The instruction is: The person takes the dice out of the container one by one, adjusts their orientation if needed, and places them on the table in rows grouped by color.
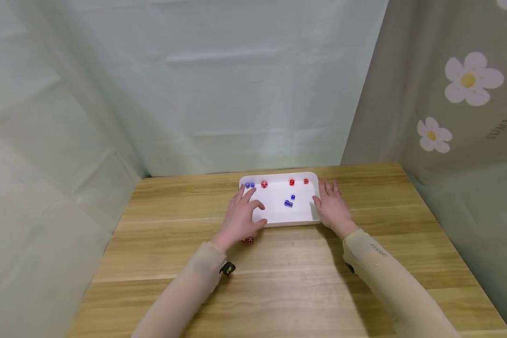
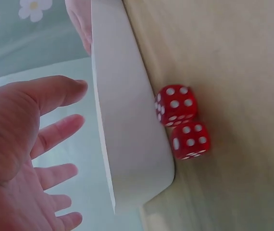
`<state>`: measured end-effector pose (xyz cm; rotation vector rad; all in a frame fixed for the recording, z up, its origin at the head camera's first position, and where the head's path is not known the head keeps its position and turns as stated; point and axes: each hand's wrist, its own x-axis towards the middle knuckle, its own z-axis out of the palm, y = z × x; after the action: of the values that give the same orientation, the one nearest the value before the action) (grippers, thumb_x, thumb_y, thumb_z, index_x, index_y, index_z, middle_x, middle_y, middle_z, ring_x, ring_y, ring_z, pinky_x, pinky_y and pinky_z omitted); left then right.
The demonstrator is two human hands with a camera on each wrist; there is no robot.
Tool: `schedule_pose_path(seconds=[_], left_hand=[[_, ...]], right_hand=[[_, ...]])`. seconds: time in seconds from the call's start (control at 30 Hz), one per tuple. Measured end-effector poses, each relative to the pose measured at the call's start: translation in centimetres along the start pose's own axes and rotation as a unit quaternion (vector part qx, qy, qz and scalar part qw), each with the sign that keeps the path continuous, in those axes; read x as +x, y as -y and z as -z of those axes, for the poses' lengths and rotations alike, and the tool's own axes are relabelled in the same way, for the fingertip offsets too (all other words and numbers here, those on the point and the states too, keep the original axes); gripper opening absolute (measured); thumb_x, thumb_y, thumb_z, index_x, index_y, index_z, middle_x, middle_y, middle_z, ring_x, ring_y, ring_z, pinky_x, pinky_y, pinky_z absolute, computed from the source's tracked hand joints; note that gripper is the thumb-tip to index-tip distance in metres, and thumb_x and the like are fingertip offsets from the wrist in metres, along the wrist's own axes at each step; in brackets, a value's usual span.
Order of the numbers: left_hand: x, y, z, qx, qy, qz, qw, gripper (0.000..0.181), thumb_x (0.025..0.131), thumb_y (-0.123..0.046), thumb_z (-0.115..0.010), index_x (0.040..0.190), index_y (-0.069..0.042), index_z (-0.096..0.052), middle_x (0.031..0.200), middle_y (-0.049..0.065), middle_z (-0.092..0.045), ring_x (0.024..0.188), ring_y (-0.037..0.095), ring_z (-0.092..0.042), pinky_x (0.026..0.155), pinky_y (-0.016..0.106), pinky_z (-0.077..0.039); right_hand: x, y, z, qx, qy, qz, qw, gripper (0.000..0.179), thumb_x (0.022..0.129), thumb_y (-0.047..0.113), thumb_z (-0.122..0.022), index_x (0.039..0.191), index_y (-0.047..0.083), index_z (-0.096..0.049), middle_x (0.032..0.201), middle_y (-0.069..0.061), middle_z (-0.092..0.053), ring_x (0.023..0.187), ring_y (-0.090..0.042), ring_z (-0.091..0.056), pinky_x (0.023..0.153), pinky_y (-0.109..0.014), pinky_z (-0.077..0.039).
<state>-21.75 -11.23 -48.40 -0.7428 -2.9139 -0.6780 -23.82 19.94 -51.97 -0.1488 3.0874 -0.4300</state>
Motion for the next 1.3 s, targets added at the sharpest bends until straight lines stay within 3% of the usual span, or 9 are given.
schedule_pose_path(seconds=[0.7, 1.03, 1.3], left_hand=[[4.7, 0.5, 0.3, 0.022, -0.003, 0.076, 0.9968, 0.036, 0.094, -0.034, -0.082, 0.121, -0.012, -0.076, 0.168, 0.02, -0.038, 0.162, 0.048, -0.011, 0.128, 0.063, -0.018], [6.8, 0.4, -0.4, 0.064, 0.01, 0.109, 0.9919, 0.034, 0.096, -0.036, -0.079, 0.122, -0.015, -0.075, 0.171, 0.02, -0.034, 0.163, 0.044, -0.008, 0.13, 0.059, -0.013], [7.8, 0.3, -0.9, 0.096, 0.006, 0.118, 0.9883, 0.039, 0.096, -0.033, -0.08, 0.129, -0.013, -0.074, 0.171, 0.022, -0.032, 0.163, 0.044, -0.007, 0.13, 0.06, -0.015]], right_hand=[[-0.3, 0.3, 0.1, 0.005, -0.008, -0.002, 1.0, 0.067, 0.116, 0.033, -0.036, 0.165, -0.009, -0.019, 0.172, -0.032, -0.016, 0.159, -0.054, -0.007, 0.13, -0.058, -0.012], [-0.4, 0.2, 0.1, 0.005, -0.009, 0.0, 0.9999, 0.068, 0.117, 0.035, -0.035, 0.165, -0.01, -0.018, 0.172, -0.032, -0.016, 0.159, -0.054, -0.007, 0.13, -0.058, -0.012], [-0.4, 0.2, 0.0, 0.009, -0.007, -0.004, 0.9999, 0.068, 0.116, 0.034, -0.035, 0.165, -0.009, -0.018, 0.173, -0.032, -0.015, 0.159, -0.053, -0.005, 0.13, -0.059, -0.011]])
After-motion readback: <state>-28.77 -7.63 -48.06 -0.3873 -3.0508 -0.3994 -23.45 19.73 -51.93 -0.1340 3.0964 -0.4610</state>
